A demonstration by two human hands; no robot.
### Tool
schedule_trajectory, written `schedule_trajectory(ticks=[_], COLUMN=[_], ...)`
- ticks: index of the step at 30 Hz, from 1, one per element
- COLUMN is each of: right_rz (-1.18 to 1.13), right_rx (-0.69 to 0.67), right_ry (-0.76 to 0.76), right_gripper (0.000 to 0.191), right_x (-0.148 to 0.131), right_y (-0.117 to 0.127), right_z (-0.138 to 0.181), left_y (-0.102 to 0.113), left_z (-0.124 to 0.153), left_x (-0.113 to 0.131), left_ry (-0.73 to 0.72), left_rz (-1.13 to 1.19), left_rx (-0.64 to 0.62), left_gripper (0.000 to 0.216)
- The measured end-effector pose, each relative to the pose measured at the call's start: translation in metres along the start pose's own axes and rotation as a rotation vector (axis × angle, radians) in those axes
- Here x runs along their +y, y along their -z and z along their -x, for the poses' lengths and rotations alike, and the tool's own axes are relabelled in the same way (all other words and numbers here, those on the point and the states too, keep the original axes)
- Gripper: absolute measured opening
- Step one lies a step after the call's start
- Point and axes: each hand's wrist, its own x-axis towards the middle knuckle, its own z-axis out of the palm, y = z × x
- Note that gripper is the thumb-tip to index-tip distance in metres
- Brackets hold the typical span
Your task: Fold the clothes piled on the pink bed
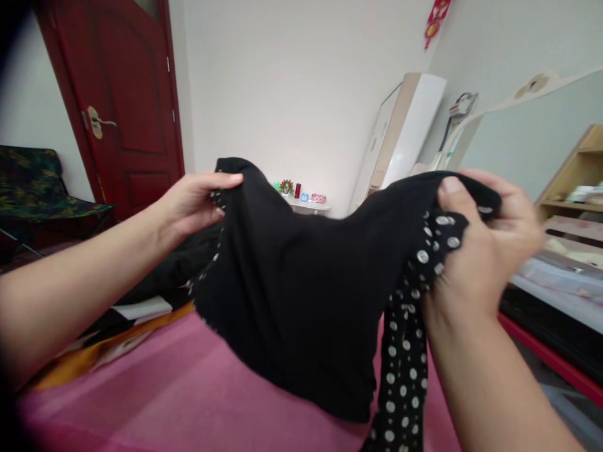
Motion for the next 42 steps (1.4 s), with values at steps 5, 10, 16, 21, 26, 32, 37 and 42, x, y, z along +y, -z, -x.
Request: schedule_trajectory(ticks=[5,10,16,21,26,32,37,42], right_rz=[0.333,0.398,0.239,0.012,0.121,0.124,0.059,-0.178], right_rx=[-0.049,-0.424,-0.967,-1.118,-1.126,-1.165,-1.142,-1.146], right_ry=[-0.029,-0.025,-0.279,-0.403,-0.324,-0.288,-0.36,-0.586], right_gripper=[0.043,0.029,0.023,0.039,0.048,0.044,0.051,0.058], right_x=[0.082,0.145,0.148,0.117,0.111,0.124,0.117,0.1], right_y=[-0.035,-0.018,0.021,0.031,0.029,0.022,0.022,0.018], right_z=[-0.049,0.03,0.126,0.14,0.154,0.162,0.162,0.162], left_y=[-0.006,-0.023,-0.033,-0.032,-0.026,0.006,-0.007,-0.05], left_z=[-0.06,0.01,0.115,0.15,0.123,-0.009,0.0,0.098], left_x=[-0.059,-0.115,-0.124,-0.118,-0.119,-0.101,-0.12,-0.132], left_ry=[0.05,-0.153,-0.066,0.024,-0.079,-0.183,-0.204,-0.515], left_rz=[-0.642,-1.023,-1.013,-1.08,-1.158,-1.117,-1.101,-0.96], left_rx=[0.158,-0.162,-0.515,-0.647,-0.644,-0.043,-0.224,-0.69], left_gripper=[0.042,0.047,0.032,0.062,0.032,0.053,0.071,0.072])
